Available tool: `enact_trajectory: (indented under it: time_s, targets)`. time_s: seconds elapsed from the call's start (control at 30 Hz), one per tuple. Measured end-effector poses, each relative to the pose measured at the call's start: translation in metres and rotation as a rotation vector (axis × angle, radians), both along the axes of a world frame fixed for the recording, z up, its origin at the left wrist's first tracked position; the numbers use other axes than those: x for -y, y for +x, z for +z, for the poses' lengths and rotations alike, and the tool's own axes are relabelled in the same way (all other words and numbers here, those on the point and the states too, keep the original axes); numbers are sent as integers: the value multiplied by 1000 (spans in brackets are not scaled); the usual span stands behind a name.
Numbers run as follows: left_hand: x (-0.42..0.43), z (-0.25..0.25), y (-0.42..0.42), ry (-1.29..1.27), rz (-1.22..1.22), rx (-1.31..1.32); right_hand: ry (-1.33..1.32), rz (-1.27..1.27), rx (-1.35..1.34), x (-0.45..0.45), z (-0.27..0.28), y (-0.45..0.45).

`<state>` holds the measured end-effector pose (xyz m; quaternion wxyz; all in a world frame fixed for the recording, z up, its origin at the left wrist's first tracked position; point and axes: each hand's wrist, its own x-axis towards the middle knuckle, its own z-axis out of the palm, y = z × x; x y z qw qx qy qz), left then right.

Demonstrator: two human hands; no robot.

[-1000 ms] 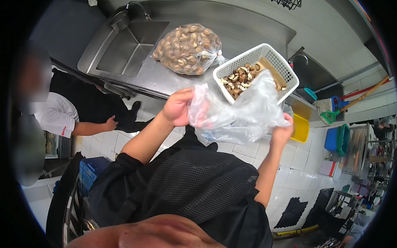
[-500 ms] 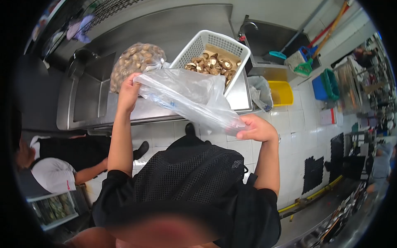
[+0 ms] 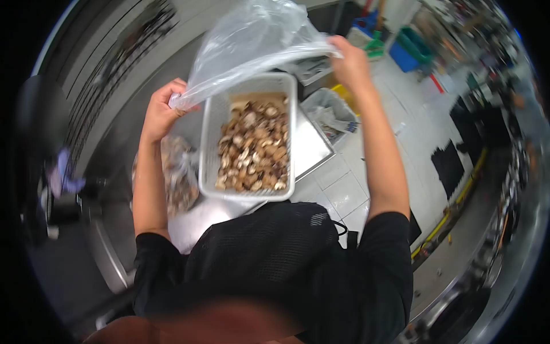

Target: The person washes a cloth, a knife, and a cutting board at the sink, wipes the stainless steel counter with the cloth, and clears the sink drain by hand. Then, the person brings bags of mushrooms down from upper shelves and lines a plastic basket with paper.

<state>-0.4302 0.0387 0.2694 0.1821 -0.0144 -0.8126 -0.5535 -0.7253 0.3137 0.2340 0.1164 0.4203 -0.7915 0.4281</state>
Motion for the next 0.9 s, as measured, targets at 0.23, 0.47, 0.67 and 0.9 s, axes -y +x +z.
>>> enact_trajectory:
  time_s: [0.23, 0.47, 0.67, 0.9]
  targets:
    - [105, -176, -82, -406, 380, 215, 74, 69, 391, 60, -162, -3]
    - [58, -204, -27, 119, 579, 220, -231, 89, 707, 21, -172, 79]
    - [30, -206, 20, 475, 461, 32, -447, 229, 886, 9, -179, 130]
    - [21, -200, 21, 317, 475, 93, -647, 248, 1041, 34, -167, 149]
